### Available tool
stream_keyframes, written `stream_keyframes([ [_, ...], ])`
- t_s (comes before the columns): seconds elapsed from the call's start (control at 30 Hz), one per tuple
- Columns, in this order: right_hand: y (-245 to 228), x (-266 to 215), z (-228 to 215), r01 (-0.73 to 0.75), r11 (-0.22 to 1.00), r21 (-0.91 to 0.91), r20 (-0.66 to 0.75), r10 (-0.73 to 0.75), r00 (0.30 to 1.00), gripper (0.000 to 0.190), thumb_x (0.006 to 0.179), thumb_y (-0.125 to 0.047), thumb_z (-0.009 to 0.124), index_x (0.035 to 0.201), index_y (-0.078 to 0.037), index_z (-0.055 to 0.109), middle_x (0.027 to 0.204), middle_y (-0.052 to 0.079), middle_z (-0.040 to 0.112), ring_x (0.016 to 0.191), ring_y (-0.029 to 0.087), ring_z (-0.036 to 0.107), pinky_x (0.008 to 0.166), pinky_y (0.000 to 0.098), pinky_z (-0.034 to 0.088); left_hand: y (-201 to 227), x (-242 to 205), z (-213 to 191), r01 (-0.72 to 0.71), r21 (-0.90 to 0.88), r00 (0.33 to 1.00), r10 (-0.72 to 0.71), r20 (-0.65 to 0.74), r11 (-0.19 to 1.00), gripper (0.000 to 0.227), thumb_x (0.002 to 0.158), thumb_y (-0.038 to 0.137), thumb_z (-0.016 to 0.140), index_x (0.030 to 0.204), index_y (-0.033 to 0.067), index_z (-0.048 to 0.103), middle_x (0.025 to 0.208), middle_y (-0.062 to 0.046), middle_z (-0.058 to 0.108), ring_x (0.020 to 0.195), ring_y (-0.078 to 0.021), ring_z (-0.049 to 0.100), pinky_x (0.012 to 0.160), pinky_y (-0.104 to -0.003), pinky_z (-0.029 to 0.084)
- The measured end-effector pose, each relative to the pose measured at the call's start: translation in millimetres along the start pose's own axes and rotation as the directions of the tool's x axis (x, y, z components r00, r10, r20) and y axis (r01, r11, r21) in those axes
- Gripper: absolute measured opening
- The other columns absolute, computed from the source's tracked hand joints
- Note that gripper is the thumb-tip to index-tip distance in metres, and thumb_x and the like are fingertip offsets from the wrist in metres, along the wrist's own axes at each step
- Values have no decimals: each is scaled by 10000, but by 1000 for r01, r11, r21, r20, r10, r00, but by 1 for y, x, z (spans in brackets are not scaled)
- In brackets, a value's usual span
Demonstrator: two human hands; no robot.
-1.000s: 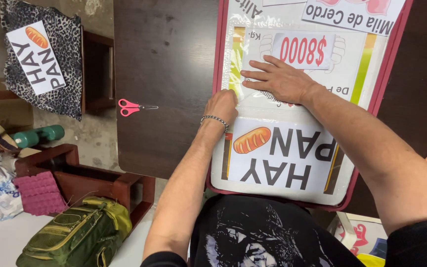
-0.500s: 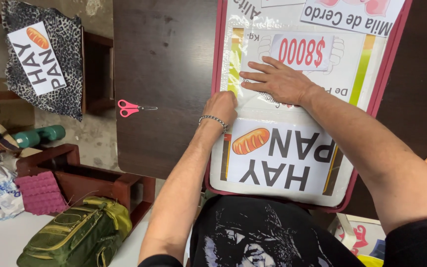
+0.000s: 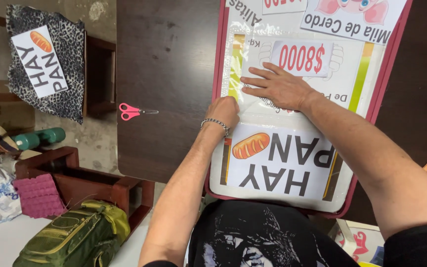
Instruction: Assembling a food menu sign by sticking printed labels and adhesive tape onto a board
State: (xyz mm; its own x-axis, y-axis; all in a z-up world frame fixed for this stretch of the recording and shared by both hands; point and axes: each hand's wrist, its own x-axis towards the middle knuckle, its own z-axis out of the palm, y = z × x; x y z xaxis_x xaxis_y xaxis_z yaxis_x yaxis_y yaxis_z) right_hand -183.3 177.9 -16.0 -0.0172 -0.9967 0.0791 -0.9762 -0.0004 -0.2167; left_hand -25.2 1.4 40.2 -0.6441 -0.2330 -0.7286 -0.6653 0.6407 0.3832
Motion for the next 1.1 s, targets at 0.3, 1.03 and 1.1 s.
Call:
stream_keyframes([
  [0.3, -1, 1, -6, -1, 1000, 2, 19, 1, 1000, 520, 1045, -148, 356, 1485, -401, 472, 1609, -179, 417, 1538, 143, 324, 1310, 427, 214, 8, -7, -6, 12, -7, 1000, -12, 1, 1000, 220, 873, 98, 612, 1020, 106, 776, 1072, -173, 734, 1140, -394, 689, 996, -525, 548],
  [1.03, 0, -1, -1, -10, 1000, 1, 13, 10, 1000, 503, 1075, -199, 328, 1516, -419, 430, 1601, -183, 415, 1541, 139, 315, 1316, 422, 205, 30, -22, -21, 16, 27, 1000, -15, -12, 1000, 336, 942, 204, 499, 1013, 45, 787, 1031, -228, 748, 1098, -407, 708, 973, -519, 564],
  [1.1, 0, -1, -2, -6, 1000, 11, 9, 6, 1000, 510, 1070, -188, 335, 1519, -410, 432, 1602, -175, 417, 1540, 146, 318, 1315, 429, 209, 32, -23, -22, 18, 27, 1000, -18, -9, 999, 359, 945, 210, 477, 1001, 35, 786, 1033, -234, 750, 1098, -411, 708, 967, -523, 565],
])
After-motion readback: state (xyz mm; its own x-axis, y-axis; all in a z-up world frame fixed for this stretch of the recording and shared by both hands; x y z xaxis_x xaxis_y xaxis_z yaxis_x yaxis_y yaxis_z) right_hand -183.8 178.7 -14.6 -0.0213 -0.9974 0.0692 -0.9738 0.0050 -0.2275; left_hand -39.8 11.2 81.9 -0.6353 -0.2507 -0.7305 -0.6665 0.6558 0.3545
